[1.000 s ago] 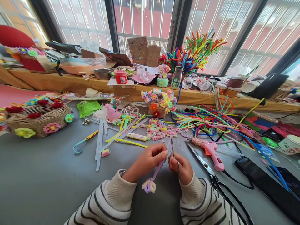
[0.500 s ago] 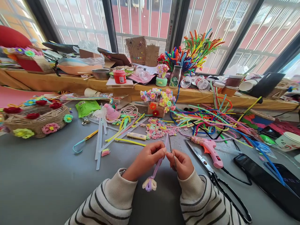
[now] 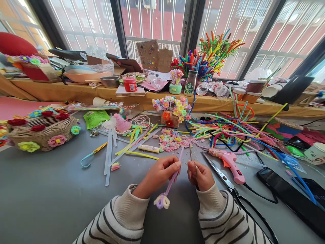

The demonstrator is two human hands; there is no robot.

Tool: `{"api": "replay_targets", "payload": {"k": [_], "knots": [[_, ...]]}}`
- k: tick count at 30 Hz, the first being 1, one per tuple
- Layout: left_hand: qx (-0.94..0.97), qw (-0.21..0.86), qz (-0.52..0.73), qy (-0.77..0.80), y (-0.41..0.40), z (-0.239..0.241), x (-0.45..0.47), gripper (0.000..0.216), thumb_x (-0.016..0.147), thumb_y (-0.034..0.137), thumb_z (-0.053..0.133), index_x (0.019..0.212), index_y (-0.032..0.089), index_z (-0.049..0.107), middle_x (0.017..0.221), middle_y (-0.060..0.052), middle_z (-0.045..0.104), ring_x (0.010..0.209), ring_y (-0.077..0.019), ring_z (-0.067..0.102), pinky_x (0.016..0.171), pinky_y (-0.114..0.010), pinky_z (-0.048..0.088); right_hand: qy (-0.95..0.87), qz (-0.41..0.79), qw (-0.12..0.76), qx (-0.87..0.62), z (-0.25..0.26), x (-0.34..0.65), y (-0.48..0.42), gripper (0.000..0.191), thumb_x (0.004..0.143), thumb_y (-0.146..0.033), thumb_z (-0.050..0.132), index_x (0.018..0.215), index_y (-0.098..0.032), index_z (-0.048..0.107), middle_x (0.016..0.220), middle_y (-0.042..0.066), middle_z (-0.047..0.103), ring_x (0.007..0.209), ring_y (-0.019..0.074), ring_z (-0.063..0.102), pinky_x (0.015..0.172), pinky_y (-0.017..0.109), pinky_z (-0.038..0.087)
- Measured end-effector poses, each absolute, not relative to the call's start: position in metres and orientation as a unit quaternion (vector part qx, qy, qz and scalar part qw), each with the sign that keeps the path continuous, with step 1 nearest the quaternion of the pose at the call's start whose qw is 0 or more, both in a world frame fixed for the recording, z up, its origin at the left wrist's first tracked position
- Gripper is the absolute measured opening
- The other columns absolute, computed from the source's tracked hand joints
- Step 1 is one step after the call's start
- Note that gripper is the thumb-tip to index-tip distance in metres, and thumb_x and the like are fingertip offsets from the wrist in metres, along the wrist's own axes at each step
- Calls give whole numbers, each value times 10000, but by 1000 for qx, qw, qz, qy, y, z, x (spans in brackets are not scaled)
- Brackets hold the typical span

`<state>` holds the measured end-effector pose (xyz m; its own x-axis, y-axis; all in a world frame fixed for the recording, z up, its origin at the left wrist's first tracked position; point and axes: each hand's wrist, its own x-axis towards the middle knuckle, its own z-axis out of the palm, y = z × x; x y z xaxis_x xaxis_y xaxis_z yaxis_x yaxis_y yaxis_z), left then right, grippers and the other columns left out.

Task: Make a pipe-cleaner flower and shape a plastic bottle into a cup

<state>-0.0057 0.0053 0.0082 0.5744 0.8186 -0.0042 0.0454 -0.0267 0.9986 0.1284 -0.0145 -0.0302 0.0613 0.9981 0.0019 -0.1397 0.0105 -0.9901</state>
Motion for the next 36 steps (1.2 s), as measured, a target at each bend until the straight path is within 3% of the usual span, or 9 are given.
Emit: {"api": "replay_targets", "payload": {"k": [8, 20, 30, 36], "knots": [[611, 653, 308, 324, 5, 13, -8, 227, 739, 337, 395, 651, 140, 465, 531, 23, 477, 436, -51, 342, 426, -185, 252, -494, 504, 523, -478, -30, 128, -19, 452, 599, -591, 449, 438, -175, 372, 346, -87, 240, 307, 29, 173, 326, 202, 109], [543, 720, 325, 285, 6, 5, -9, 225, 760, 303, 377, 622, 139, 445, 504, 43, 386, 436, -44, 258, 415, -200, 162, -675, 420, 434, -424, -24, 124, -28, 457, 675, -593, 315, 587, -163, 442, 500, -12, 402, 496, 101, 373, 438, 208, 283], [534, 724, 326, 290, 6, 6, -8, 258, 760, 307, 375, 577, 134, 432, 506, 44, 367, 425, -36, 246, 399, -193, 163, -673, 326, 433, -504, -28, 118, -28, 380, 679, -489, 401, 482, -195, 264, 401, -65, 301, 385, 60, 269, 390, 197, 230], [568, 656, 364, 338, 7, 4, -8, 168, 730, 309, 435, 667, 154, 446, 528, 51, 408, 455, -36, 329, 431, -170, 236, -653, 310, 441, -533, -28, 116, -27, 379, 667, -475, 420, 463, -196, 264, 394, -69, 288, 380, 56, 255, 388, 193, 226]]}}
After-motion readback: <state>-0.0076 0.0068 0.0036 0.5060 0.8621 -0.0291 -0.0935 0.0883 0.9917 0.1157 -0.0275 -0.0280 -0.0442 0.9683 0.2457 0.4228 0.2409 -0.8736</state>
